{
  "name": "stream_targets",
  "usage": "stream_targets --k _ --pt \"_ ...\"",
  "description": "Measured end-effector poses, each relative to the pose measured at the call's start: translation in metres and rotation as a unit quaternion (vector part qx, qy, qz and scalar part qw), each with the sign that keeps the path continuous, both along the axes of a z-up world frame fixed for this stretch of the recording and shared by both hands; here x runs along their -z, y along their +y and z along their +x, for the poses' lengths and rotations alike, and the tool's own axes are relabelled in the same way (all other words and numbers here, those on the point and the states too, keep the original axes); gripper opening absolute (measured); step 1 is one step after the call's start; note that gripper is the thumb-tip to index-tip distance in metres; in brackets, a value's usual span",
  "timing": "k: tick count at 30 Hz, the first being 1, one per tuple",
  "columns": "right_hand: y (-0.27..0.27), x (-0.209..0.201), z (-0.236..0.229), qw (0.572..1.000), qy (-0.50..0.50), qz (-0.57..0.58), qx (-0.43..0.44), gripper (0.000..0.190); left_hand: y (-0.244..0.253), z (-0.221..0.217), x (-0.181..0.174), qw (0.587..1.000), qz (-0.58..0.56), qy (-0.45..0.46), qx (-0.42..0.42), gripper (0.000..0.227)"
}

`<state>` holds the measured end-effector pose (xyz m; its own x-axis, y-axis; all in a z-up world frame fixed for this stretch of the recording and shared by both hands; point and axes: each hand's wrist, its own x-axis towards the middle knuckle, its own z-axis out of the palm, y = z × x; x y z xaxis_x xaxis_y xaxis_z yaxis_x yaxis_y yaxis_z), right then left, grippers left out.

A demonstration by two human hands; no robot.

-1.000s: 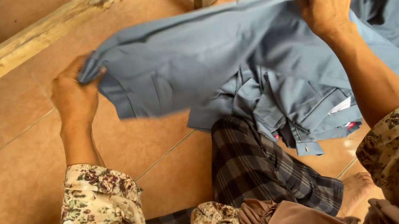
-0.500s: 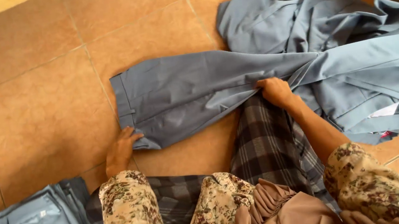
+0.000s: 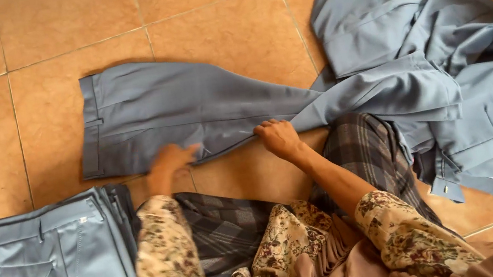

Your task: Folding blue pants into neat rectangles and stacking them on the floor.

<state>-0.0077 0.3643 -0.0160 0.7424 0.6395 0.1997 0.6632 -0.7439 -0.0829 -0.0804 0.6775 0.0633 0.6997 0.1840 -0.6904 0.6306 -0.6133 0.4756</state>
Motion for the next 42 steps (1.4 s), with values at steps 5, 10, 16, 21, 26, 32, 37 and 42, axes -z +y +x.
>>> stream_targets --k 5,10,16,21,26,32,37,42 --pt "0.016 -0.013 0.002 0.996 0.090 -0.025 -0.007 0.010 -0.101 0.017 0.032 0.944 -0.262 0.067 -0.187 0.119" --pt "-0.014 -0.018 0.020 0.982 0.181 -0.054 0.022 0.014 -0.132 0.051 0.152 0.859 -0.271 -0.107 -0.421 0.077" --pt "-0.112 -0.022 0.095 0.929 0.169 -0.321 0.071 0.032 -0.063 0.050 0.034 0.765 -0.349 -0.199 -0.504 0.082" --pt "-0.176 -0.029 0.119 0.932 0.178 -0.281 0.142 0.034 0.004 0.052 0.002 0.716 -0.327 -0.279 -0.551 0.076" --pt "-0.169 -0.085 0.130 0.987 -0.099 -0.102 0.069 0.025 0.060 0.051 -0.011 0.661 -0.315 -0.359 -0.580 0.069" --pt "-0.121 -0.174 0.084 0.968 -0.240 0.068 -0.017 0.024 0.149 0.015 0.036 0.556 -0.356 -0.481 -0.577 0.069" --pt "-0.107 -0.102 0.029 0.981 -0.183 0.049 -0.047 0.019 0.152 -0.025 0.060 0.550 -0.290 -0.449 -0.641 0.087" --pt "-0.118 -0.023 0.000 0.951 0.170 -0.252 0.055 0.031 0.130 -0.041 0.083 0.811 -0.107 -0.137 -0.559 0.063"
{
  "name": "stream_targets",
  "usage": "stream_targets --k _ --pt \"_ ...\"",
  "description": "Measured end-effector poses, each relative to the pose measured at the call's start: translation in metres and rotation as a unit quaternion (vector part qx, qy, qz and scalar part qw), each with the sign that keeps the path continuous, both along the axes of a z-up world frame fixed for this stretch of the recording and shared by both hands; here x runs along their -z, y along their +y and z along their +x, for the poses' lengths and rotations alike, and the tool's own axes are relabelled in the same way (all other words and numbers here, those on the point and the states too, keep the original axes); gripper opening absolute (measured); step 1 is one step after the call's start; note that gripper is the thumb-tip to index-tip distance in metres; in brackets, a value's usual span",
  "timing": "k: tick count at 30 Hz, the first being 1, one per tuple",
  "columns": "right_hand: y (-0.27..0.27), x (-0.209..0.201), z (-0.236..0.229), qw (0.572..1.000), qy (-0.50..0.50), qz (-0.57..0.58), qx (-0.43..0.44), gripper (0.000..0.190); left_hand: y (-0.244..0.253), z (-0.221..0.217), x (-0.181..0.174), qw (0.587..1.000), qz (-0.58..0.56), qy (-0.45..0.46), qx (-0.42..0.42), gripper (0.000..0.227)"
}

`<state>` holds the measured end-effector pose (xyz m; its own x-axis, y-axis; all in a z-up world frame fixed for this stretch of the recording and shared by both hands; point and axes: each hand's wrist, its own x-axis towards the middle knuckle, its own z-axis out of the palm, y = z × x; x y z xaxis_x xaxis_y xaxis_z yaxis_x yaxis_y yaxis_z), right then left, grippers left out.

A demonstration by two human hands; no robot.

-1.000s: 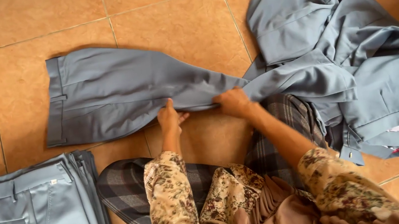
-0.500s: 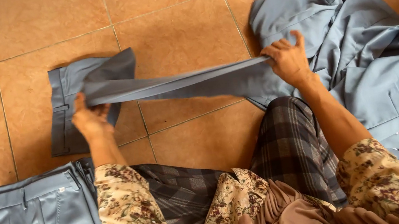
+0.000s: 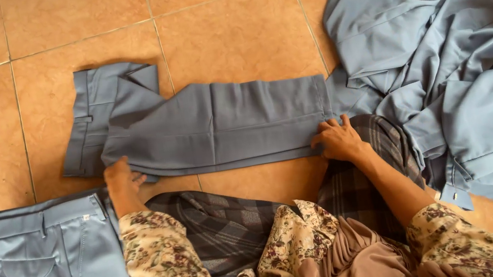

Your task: Folding blue pants into neat rectangles and stacking them on the floor.

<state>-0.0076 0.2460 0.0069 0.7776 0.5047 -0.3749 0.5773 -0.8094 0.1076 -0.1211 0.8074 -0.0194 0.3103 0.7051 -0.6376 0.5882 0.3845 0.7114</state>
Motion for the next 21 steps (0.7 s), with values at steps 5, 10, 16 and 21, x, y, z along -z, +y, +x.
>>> stream_targets --k 5,10,16,21 --pt "-0.014 0.032 0.045 0.948 0.088 0.227 0.203 0.027 -0.054 -0.005 0.037 0.709 0.614 0.280 0.206 0.012" --pt "-0.007 0.061 0.058 0.900 0.018 0.294 0.321 0.054 -0.137 0.013 0.021 0.748 0.432 0.183 0.470 0.017" --pt "0.015 0.061 0.052 0.897 -0.039 0.275 0.345 0.074 -0.150 0.015 0.042 0.683 0.409 0.115 0.594 0.022" --pt "-0.007 0.092 0.069 0.867 0.000 0.293 0.403 0.087 -0.152 0.012 0.051 0.632 0.443 0.108 0.626 0.026"
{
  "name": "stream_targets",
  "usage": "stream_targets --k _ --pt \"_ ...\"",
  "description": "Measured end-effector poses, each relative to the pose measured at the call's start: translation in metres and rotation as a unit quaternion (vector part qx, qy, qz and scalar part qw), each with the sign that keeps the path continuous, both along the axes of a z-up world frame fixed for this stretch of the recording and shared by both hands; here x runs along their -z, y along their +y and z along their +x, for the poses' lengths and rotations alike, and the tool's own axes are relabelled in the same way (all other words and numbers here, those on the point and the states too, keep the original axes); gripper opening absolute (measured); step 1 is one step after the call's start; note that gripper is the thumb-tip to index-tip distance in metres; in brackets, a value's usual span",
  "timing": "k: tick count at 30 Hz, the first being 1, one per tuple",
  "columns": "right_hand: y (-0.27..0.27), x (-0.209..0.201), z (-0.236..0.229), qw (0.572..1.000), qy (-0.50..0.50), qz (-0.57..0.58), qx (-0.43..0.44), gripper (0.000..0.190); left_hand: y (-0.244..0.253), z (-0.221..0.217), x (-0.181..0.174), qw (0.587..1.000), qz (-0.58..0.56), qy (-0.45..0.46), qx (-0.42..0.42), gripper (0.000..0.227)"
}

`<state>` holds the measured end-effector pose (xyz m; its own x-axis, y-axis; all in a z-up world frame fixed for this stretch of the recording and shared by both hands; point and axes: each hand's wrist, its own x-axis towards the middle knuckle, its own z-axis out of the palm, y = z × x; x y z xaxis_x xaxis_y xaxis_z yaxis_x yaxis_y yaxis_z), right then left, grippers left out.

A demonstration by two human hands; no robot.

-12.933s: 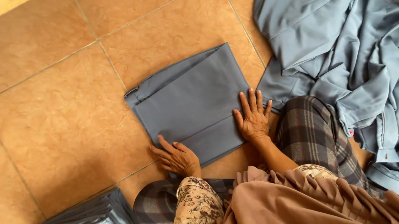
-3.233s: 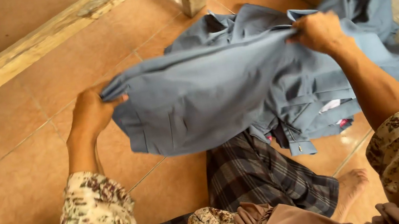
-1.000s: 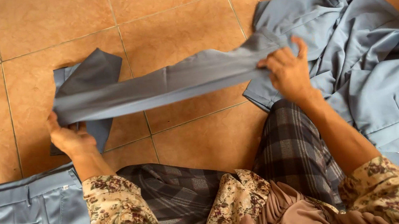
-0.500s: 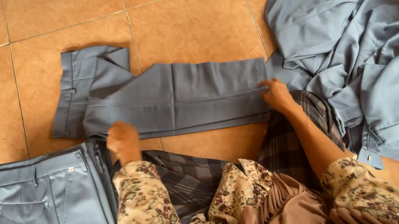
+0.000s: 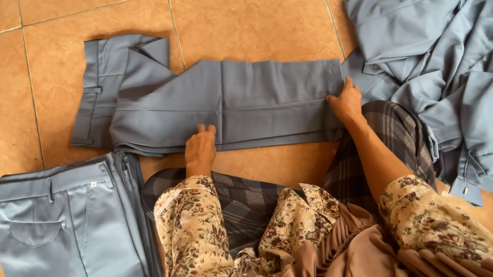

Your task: Folding blue pants into neat rectangles and stacking them on the floor.

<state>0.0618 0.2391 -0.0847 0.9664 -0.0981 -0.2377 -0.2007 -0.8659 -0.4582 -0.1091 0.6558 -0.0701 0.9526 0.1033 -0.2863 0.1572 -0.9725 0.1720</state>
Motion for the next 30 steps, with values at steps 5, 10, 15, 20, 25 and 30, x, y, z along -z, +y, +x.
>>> stream_targets --k 5,10,15,20,25,30 --pt "-0.009 0.007 0.008 0.994 -0.012 0.060 0.088 0.045 0.004 0.002 0.026 0.998 0.043 -0.025 0.027 0.027" --pt "0.003 -0.037 -0.003 0.979 -0.025 0.145 0.140 0.027 -0.003 -0.005 -0.030 0.970 0.065 -0.230 -0.050 0.013" --pt "0.012 -0.065 -0.017 0.938 -0.007 0.293 0.186 0.027 -0.007 -0.032 -0.088 0.954 -0.011 -0.262 -0.148 0.019" --pt "-0.007 0.003 -0.003 0.994 0.012 0.073 0.076 0.034 0.010 -0.028 0.001 0.989 -0.026 -0.026 -0.141 0.014" --pt "0.014 -0.026 -0.020 0.998 0.018 0.022 0.059 0.032 0.008 -0.021 0.028 0.994 0.002 0.030 -0.101 0.015" --pt "0.016 -0.011 -0.021 0.998 0.016 -0.052 0.029 0.055 0.010 -0.017 0.052 0.996 0.009 0.034 -0.087 0.018"
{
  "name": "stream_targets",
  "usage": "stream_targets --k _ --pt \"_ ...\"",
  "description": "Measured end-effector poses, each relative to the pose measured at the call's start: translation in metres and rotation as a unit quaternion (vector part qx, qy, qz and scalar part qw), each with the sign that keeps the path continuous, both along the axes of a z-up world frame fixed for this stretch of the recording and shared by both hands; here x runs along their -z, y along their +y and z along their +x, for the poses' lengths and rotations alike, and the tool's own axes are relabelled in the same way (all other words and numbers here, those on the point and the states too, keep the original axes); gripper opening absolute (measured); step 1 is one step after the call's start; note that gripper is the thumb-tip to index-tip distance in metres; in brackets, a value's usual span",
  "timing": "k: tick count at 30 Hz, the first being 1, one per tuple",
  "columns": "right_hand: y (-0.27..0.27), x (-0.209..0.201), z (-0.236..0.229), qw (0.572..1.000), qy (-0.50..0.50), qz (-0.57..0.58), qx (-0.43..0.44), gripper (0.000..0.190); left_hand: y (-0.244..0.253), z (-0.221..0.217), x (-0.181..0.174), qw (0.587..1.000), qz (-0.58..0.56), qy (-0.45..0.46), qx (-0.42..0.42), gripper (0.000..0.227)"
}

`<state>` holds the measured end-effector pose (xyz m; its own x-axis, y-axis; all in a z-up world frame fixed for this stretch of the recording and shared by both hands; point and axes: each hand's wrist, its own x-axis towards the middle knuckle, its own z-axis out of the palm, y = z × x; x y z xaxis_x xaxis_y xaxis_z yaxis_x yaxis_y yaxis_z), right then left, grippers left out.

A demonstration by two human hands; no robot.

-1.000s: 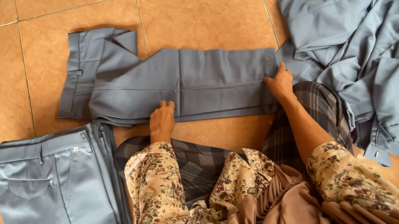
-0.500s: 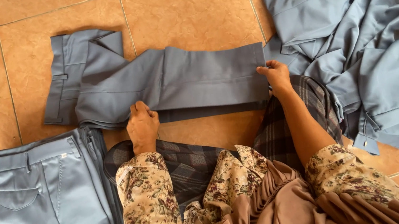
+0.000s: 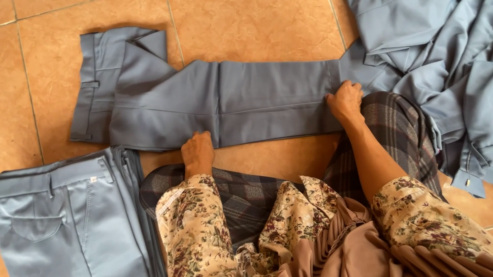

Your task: Folding blue pants into neat rectangles and stacking them on the floor.

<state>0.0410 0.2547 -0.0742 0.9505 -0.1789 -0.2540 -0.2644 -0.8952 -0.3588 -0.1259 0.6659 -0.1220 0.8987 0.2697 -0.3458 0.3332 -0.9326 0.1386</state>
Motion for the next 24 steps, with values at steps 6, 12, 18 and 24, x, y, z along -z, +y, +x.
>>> stream_targets --k 6,12,18,24 --pt "-0.009 0.020 0.013 0.999 0.039 0.027 -0.018 0.063 -0.009 0.001 -0.044 0.999 -0.036 0.030 -0.025 0.041" --pt "0.018 -0.067 -0.019 0.929 0.022 0.353 0.111 0.063 -0.037 -0.004 -0.155 0.992 -0.091 0.079 -0.043 0.092" --pt "-0.039 -0.188 -0.036 0.821 -0.022 0.568 0.051 0.073 -0.071 0.010 -0.117 0.993 -0.106 0.048 0.034 0.119" --pt "-0.050 -0.281 -0.069 0.750 -0.068 0.652 0.085 0.060 -0.168 0.024 -0.106 0.990 -0.093 0.002 0.108 0.123"
